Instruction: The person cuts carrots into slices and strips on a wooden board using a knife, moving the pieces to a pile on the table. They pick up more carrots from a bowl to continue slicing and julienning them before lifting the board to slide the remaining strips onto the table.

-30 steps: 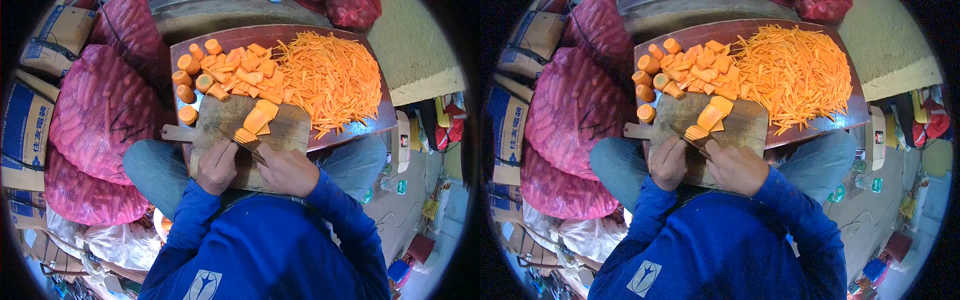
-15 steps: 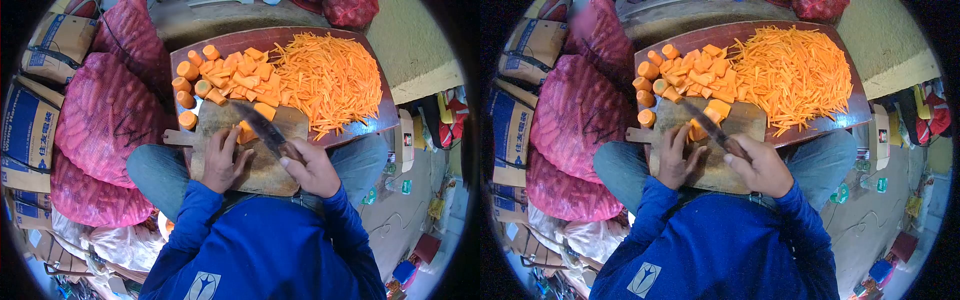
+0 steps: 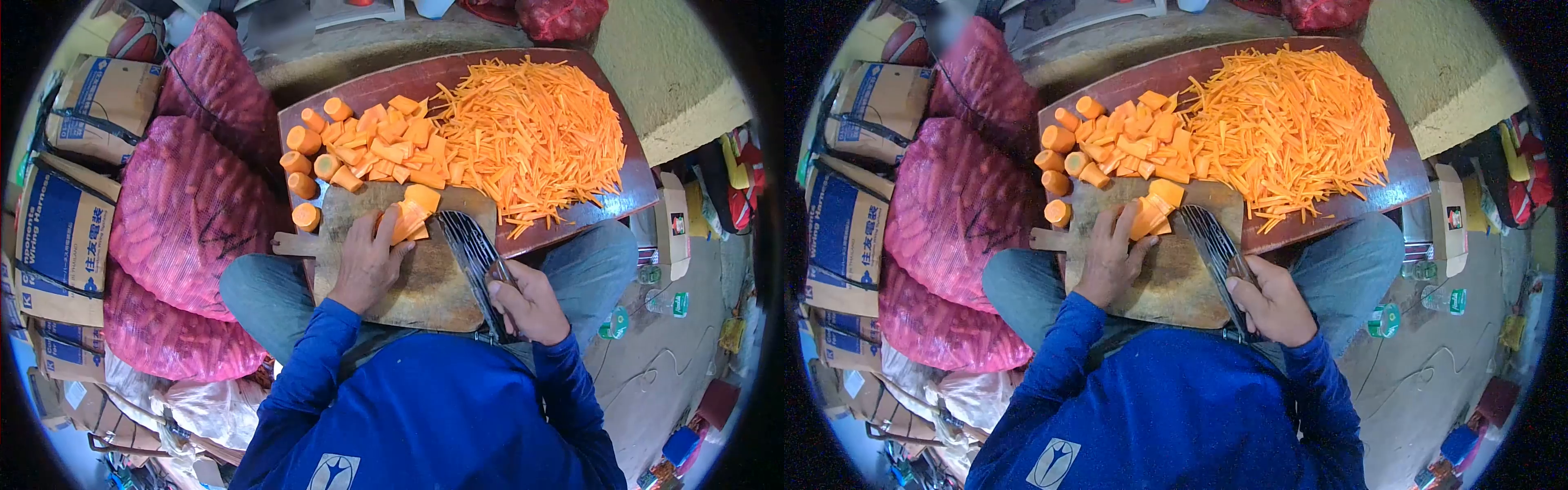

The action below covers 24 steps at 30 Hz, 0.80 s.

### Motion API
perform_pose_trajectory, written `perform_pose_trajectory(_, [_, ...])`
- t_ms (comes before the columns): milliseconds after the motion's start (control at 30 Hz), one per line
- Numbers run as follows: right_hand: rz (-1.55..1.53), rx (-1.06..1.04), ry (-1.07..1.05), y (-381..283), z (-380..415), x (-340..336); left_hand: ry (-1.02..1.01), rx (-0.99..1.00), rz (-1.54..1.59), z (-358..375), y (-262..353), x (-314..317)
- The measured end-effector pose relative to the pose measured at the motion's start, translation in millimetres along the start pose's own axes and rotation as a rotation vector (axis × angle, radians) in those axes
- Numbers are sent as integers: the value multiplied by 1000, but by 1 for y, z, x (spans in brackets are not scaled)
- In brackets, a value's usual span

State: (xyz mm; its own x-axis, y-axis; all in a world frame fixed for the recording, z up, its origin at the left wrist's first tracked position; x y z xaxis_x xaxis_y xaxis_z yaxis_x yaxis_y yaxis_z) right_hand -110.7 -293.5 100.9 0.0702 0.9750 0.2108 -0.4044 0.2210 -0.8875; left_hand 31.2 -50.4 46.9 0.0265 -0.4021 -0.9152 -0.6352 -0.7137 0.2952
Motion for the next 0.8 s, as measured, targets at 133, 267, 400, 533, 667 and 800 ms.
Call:
perform_pose_trajectory(133, [-115, 52, 22, 8, -14, 1, -26, 26, -2, -11, 0, 4])
perform_pose_trajectory(267, [-201, 32, 13, 7, -38, 1, -13, 57, -38, -30, 1, 4])
perform_pose_trajectory(400, [-178, 4, -34, 9, -58, -3, -14, 68, -67, -49, -5, 12])
perform_pose_trajectory(533, [-215, 0, -71, 14, -71, -8, 59, 123, -105, -65, -11, 16])
perform_pose_trajectory(667, [-305, -16, -89, 26, -78, -13, 91, 137, -130, -82, -19, 22])
perform_pose_trajectory(800, [-382, -31, -64, 29, -78, -14, 79, 122, -143, -99, -18, 27])
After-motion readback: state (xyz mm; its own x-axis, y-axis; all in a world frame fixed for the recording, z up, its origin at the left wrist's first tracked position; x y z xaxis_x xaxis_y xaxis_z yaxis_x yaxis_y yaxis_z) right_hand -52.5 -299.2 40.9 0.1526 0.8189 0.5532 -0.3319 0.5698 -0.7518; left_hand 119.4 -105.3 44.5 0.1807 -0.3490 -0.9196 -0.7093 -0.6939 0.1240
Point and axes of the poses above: each hand's wrist, its own z-axis away from the middle knuckle, its own x-axis out of the palm, y = z × x, the point moved 2 cm from there along -z, towards the middle knuckle, and after that the axes turned 12 degrees about -z, right-handed, at the moved point
